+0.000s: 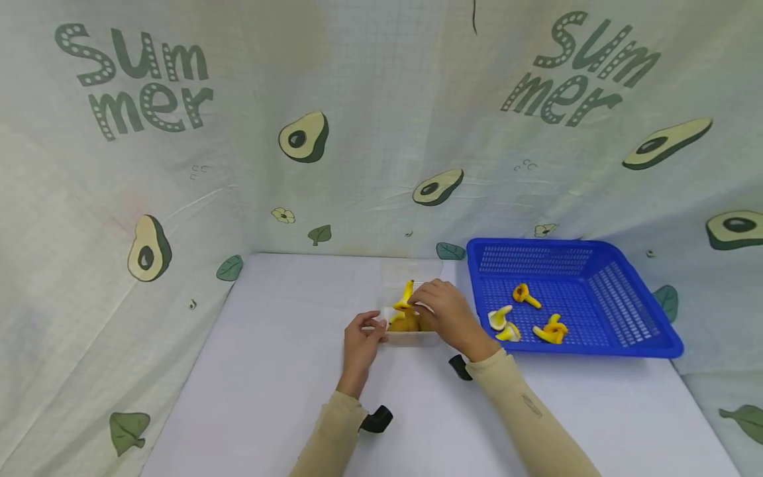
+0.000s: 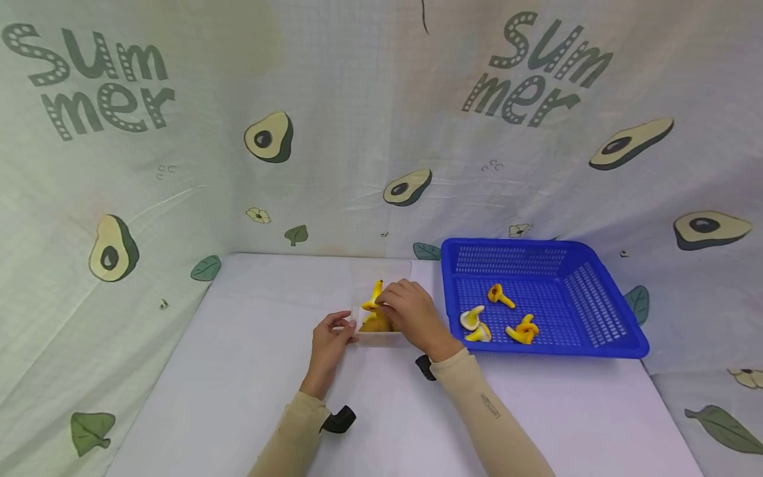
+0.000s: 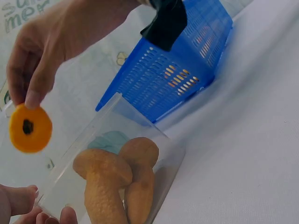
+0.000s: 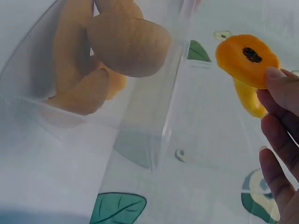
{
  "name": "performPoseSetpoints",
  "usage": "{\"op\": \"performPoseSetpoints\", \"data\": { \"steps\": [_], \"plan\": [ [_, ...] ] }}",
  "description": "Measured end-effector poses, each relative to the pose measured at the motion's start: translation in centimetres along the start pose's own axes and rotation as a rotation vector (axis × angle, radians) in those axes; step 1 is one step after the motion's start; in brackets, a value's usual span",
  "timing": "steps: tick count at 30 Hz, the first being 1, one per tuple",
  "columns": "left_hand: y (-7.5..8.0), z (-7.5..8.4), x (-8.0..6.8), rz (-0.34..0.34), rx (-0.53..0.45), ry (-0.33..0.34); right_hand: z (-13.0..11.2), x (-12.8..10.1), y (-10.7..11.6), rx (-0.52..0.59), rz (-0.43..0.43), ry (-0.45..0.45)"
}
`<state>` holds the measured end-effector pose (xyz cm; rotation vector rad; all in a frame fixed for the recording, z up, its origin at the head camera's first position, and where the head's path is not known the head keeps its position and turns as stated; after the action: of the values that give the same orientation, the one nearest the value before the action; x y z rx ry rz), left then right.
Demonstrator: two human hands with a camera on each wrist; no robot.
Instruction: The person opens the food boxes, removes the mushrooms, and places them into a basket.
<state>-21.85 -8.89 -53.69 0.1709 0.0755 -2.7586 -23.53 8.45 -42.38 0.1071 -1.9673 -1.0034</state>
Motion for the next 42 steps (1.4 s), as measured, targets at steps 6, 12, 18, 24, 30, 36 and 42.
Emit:
{"op": "performPoseSetpoints", "data": {
  "steps": [6, 12, 18, 24, 30, 36, 42],
  "plan": [
    [0.1, 0.1, 0.0, 0.016, 0.016, 0.01, 0.1, -1.0, 2.1, 0.019, 0.084, 0.011],
    [0.1, 1.4, -0.8, 0.021, 0.039, 0.012, 0.8, -2.5, 3.6, -0.002, 0.117, 0.0],
    [0.1, 2.4, -1.3, 0.018, 0.042, 0.023, 1.5, -3.8, 5.3, -0.051, 0.138, -0.003],
    [0.1, 0.1, -0.1, 0.027, 0.033, 0.022, 2.3, -4.9, 7.0, -0.083, 0.148, -0.023],
    [0.1, -0.3, 0.1, 0.012, 0.002, 0.011, 2.7, -5.8, 8.7, -0.109, 0.188, -0.003],
    [0.0, -0.2, 0.1, 0.009, 0.008, 0.015, 3.5, -6.9, 10.5, -0.136, 0.236, -0.012],
    [0.1, -0.3, 0.1, 0.035, 0.05, 0.029, 4.9, -8.0, 12.4, -0.179, 0.279, -0.068]
  ]
}}
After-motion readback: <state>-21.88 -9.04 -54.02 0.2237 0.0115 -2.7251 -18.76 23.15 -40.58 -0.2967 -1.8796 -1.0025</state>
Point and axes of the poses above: each hand's wrist, its own x-axis towards the middle knuckle, its own y-axis out of the back of the hand, z = x × y, the point moved 8 cm from there along x, towards the middle knuckle, and after that the axes turned 8 degrees about z, right-handed, at the moved point
